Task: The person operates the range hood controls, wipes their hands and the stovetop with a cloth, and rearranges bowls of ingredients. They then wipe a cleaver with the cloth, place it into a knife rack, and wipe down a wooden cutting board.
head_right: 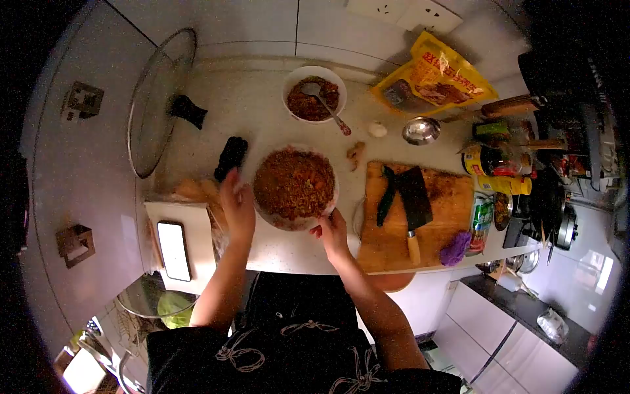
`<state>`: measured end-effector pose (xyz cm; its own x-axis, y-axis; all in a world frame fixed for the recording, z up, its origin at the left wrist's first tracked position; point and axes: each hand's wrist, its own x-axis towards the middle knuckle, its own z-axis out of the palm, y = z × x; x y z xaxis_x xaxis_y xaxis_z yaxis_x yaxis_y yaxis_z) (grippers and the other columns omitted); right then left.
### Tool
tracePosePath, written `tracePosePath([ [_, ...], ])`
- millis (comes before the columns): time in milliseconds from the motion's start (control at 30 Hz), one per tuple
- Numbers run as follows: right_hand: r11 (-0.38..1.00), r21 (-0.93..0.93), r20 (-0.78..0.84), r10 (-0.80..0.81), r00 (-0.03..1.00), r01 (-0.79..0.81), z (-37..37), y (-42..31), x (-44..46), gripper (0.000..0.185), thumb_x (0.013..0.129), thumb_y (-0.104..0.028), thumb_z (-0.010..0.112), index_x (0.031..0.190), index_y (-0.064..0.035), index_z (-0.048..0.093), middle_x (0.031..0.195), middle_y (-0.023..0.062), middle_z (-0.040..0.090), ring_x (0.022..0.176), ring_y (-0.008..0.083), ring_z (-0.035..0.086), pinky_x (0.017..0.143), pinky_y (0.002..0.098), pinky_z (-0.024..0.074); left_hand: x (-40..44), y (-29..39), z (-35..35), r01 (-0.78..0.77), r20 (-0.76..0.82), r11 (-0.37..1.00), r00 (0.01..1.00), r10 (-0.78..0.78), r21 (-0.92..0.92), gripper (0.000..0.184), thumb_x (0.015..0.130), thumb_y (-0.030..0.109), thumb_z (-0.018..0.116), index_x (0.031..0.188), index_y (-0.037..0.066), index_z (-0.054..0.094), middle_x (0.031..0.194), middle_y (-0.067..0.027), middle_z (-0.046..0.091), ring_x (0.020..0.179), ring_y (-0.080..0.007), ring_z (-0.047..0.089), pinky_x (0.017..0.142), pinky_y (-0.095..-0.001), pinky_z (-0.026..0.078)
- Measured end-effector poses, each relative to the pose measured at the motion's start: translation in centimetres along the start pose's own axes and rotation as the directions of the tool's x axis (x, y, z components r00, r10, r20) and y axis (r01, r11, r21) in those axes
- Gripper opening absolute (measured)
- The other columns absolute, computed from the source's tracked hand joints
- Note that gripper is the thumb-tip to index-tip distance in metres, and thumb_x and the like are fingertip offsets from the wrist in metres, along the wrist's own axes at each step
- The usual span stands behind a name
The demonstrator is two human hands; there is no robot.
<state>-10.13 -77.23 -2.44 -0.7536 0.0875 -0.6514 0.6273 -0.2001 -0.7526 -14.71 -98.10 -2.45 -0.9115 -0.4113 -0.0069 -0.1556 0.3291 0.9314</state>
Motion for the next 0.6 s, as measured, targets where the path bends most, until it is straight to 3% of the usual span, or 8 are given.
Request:
tracePosePath([
  [33, 1.000, -0.011, 0.013, -0.007, 1.000, 0.007, 0.1, 0.0, 0.3, 0.025, 0.095, -0.009, 0.045, 0.118, 0.0020, 0.047, 0.087, 0.0091, 0.057, 0.062, 0.0139, 0.057, 0.054, 0.0284, 0.0439, 1.3, 0.2, -0.3, -0.131, -0.019, 0.979, 0.991, 0.136, 0.157, 0.053, 0.088, 0.004, 0.055, 0.138, 0.002, 0.037, 0.137, -0.0197, 0.040, 0.125, -0.0353, 0.041, 0.103, -0.0418, 0.036],
  [133, 0.999, -0.040, 0.029, -0.025, 0.999, 0.026, 0.4, 0.2, 1.1, 0.025, 0.095, -0.012, 0.046, 0.115, 0.0026, 0.048, 0.084, 0.0099, 0.058, 0.060, 0.0149, 0.058, 0.052, 0.0290, 0.0442, 4.4, 1.1, -0.2, -0.130, -0.018, 0.916, 0.989, 0.148, 0.380, 0.063, 0.083, 0.005, 0.059, 0.141, 0.004, 0.033, 0.141, -0.0240, 0.033, 0.127, -0.0434, 0.034, 0.104, -0.0475, 0.035],
  [233, 0.998, -0.032, 0.054, -0.044, 0.998, 0.046, 0.8, 0.3, 1.9, 0.023, 0.094, -0.014, 0.046, 0.110, 0.0027, 0.050, 0.082, 0.0099, 0.058, 0.059, 0.0156, 0.059, 0.051, 0.0288, 0.0450, 6.1, 0.3, -0.2, -0.127, 0.057, 0.819, 0.992, 0.115, 0.560, 0.070, 0.083, 0.010, 0.062, 0.144, 0.007, 0.028, 0.144, -0.0248, 0.027, 0.129, -0.0449, 0.031, 0.103, -0.0507, 0.035],
  [433, 0.996, -0.057, 0.083, -0.070, 0.994, 0.074, 0.9, 0.2, 2.4, 0.021, 0.092, -0.014, 0.047, 0.105, 0.0016, 0.051, 0.082, 0.0091, 0.057, 0.062, 0.0159, 0.061, 0.054, 0.0287, 0.0468, 8.1, -0.8, 0.1, -0.044, 0.147, 0.802, 0.988, -0.054, 0.595, 0.074, 0.082, 0.017, 0.065, 0.145, 0.010, 0.027, 0.138, -0.0213, 0.040, 0.127, -0.0424, 0.037, 0.102, -0.0490, 0.039],
  [600, 0.997, -0.040, 0.031, -0.066, 0.997, 0.067, 0.7, -0.8, 2.0, 0.018, 0.092, -0.015, 0.047, 0.101, 0.0001, 0.052, 0.079, 0.0070, 0.056, 0.061, 0.0150, 0.060, 0.054, 0.0285, 0.0464, 8.8, -1.7, 0.8, -0.076, 0.193, 0.763, 0.979, -0.065, 0.642, 0.070, 0.081, 0.024, 0.067, 0.142, 0.011, 0.034, 0.133, -0.0202, 0.046, 0.120, -0.0407, 0.044, 0.098, -0.0483, 0.043],
])
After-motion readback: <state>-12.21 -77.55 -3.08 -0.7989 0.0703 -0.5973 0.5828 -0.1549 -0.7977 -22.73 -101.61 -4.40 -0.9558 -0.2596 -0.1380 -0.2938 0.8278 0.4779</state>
